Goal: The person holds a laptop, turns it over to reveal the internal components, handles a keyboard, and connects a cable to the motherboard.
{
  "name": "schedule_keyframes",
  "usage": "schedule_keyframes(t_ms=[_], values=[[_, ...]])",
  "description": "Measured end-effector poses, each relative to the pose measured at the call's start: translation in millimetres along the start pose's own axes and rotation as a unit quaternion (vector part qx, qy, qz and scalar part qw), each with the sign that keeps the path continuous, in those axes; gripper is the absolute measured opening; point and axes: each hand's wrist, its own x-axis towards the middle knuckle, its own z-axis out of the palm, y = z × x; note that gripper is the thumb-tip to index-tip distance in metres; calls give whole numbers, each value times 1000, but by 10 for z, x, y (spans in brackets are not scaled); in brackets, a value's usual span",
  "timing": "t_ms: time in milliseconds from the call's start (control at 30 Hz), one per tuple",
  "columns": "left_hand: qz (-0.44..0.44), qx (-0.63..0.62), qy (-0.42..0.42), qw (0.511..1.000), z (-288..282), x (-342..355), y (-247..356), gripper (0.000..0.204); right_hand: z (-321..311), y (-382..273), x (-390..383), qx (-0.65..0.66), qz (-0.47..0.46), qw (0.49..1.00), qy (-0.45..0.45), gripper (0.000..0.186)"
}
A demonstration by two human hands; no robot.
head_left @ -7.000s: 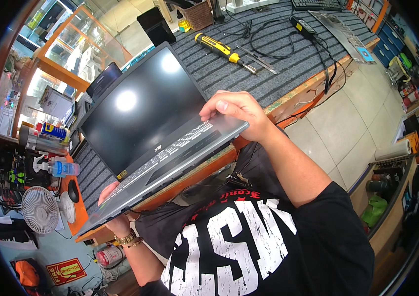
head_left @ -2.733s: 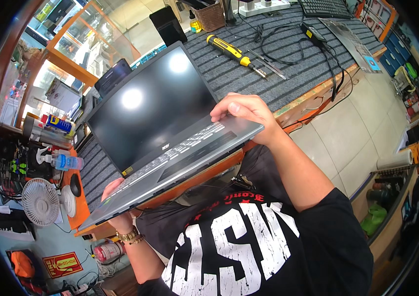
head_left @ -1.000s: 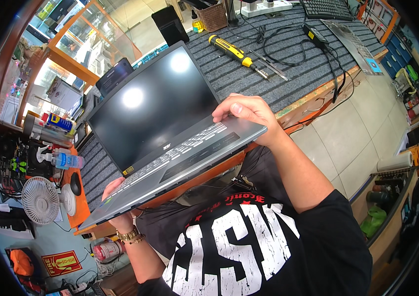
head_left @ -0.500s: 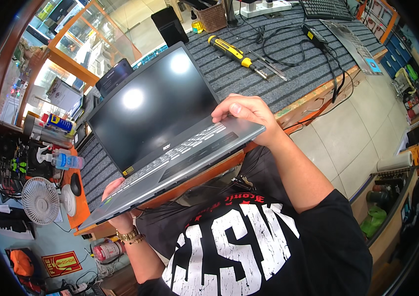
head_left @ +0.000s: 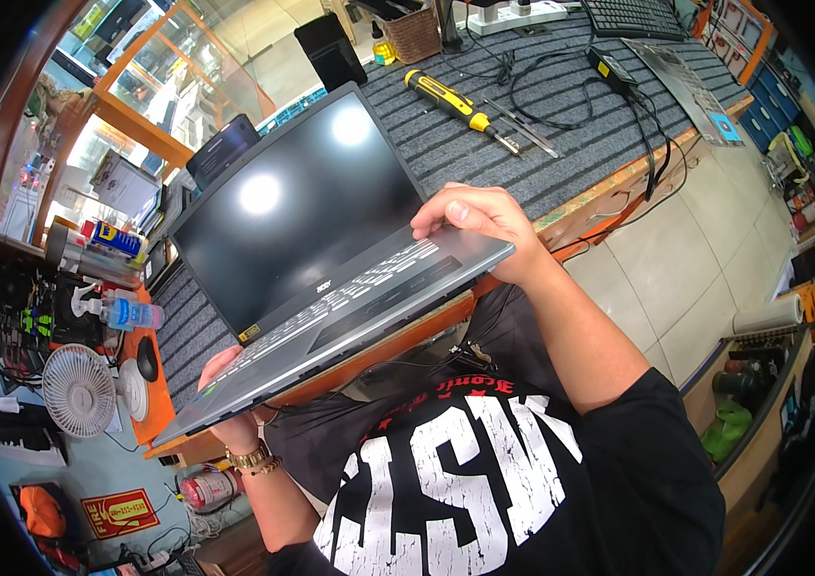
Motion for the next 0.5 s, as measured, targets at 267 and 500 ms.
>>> schedule_keyframes(t_ms=[267, 500], values=[[2, -18, -15, 1000, -31, 3, -28, 90, -4, -2, 1, -4, -1, 1000, -1, 50], [7, -6, -18, 1000, -30, 5, -32, 91, -7, -8, 3, -3, 2, 1000, -3, 52]])
